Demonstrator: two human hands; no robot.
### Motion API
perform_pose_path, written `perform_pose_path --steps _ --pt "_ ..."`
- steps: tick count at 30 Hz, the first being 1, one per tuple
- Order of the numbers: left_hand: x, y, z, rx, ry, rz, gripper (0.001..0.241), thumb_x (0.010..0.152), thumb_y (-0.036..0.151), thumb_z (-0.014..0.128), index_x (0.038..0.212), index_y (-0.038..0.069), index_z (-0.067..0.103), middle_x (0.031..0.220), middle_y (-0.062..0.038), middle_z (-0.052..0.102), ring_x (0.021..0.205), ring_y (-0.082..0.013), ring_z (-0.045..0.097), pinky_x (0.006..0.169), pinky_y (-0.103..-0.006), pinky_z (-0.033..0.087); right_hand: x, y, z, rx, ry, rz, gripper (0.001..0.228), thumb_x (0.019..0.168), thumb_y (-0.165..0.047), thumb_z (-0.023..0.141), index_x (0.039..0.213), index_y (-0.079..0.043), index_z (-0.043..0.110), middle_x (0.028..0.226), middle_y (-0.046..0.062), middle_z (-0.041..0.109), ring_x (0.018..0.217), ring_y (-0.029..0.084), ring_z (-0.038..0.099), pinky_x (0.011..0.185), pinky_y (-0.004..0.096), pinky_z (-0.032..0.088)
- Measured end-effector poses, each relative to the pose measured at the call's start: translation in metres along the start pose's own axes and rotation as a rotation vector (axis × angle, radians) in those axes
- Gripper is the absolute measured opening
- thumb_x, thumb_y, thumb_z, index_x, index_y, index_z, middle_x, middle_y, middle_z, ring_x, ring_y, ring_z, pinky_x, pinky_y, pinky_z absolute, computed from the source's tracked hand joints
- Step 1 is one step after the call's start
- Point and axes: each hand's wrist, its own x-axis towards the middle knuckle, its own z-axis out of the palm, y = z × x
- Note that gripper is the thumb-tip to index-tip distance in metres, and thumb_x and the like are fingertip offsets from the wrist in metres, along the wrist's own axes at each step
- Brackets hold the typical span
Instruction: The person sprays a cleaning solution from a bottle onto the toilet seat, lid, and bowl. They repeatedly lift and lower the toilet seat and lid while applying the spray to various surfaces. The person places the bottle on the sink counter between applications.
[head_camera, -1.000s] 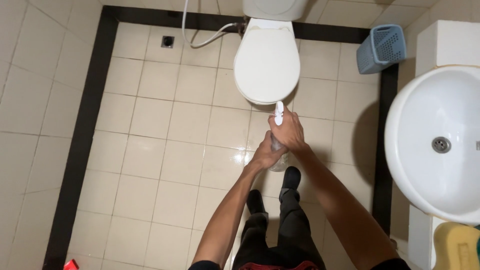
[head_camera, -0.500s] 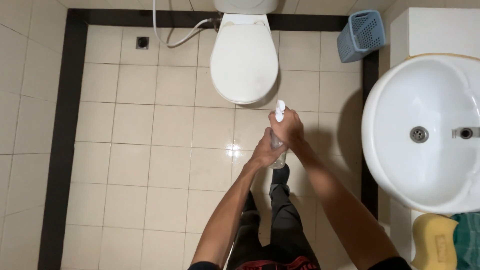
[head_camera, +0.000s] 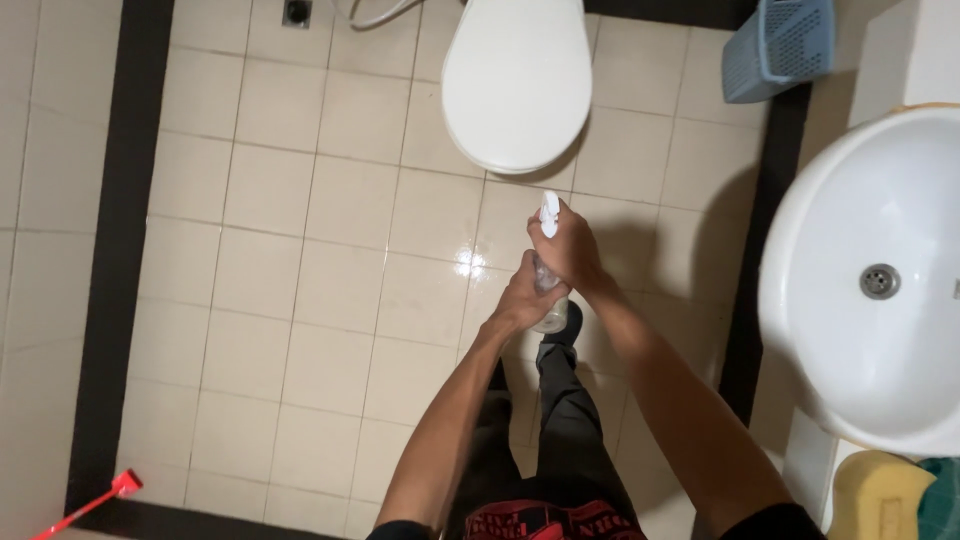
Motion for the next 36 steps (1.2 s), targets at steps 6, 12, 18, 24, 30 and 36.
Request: perform_pose_path --steps 6,12,18,24,30,36 --pt "-0.007 -0.019 -0.003 -0.023 0.056 -0.006 0.070 0.086 0.032 0.075 0.139 0.006 0.036 0.129 -0.019 0.060 0.123 -0.0327 0.060 0.103 -0.0446 0.049 -0.002 -0.006 0.024 -0.266 -0.049 0.174 0.035 0.088 -0.036 0.066 0.088 -0.002 0.073 0.077 0.017 0.072 0.073 0.035 0.070 0.070 0.044 0.055" --pt "-0.009 -0.006 -0.007 0.029 0.063 -0.055 0.066 0.086 0.036 0.074 0.135 0.006 0.041 0.124 -0.020 0.065 0.114 -0.0334 0.067 0.098 -0.0466 0.053 0.000 0.007 0.022 0.043 0.029 0.027 0.027 0.092 -0.025 0.066 0.099 0.000 0.069 0.083 0.015 0.074 0.077 0.030 0.073 0.073 0.041 0.057" --pt "0.005 0.030 0.000 0.051 0.078 0.007 0.066 0.085 0.039 0.073 0.133 0.005 0.041 0.122 -0.020 0.066 0.112 -0.0342 0.068 0.095 -0.0469 0.054 0.020 0.008 -0.004 -0.021 0.143 -0.100 0.026 0.093 -0.020 0.067 0.112 -0.002 0.066 0.092 0.014 0.076 0.091 0.031 0.067 0.084 0.042 0.055" --pt "0.030 0.061 0.014 0.051 0.082 0.147 0.063 0.088 0.037 0.075 0.131 0.004 0.043 0.121 -0.020 0.066 0.114 -0.0336 0.067 0.098 -0.0481 0.052 0.041 -0.013 -0.047 -0.116 0.211 -0.030 0.028 0.093 -0.029 0.067 0.104 -0.002 0.068 0.093 0.015 0.074 0.093 0.034 0.066 0.084 0.047 0.054" --pt "0.038 0.080 0.024 0.025 0.109 0.194 0.065 0.089 0.034 0.074 0.134 0.002 0.041 0.123 -0.023 0.065 0.117 -0.0352 0.066 0.099 -0.0474 0.051 0.049 -0.051 -0.085 -0.187 0.065 0.188 0.037 0.091 -0.040 0.061 0.101 -0.009 0.077 0.089 0.019 0.075 0.085 0.039 0.072 0.080 0.048 0.056" --pt "0.037 0.096 0.020 0.071 0.147 0.163 0.068 0.091 0.036 0.074 0.139 0.003 0.039 0.128 -0.024 0.064 0.118 -0.0348 0.066 0.100 -0.0461 0.052 0.058 -0.063 -0.099 -0.096 -0.004 0.109 0.035 0.097 -0.033 0.062 0.104 0.000 0.071 0.089 0.021 0.075 0.085 0.037 0.075 0.082 0.046 0.057"
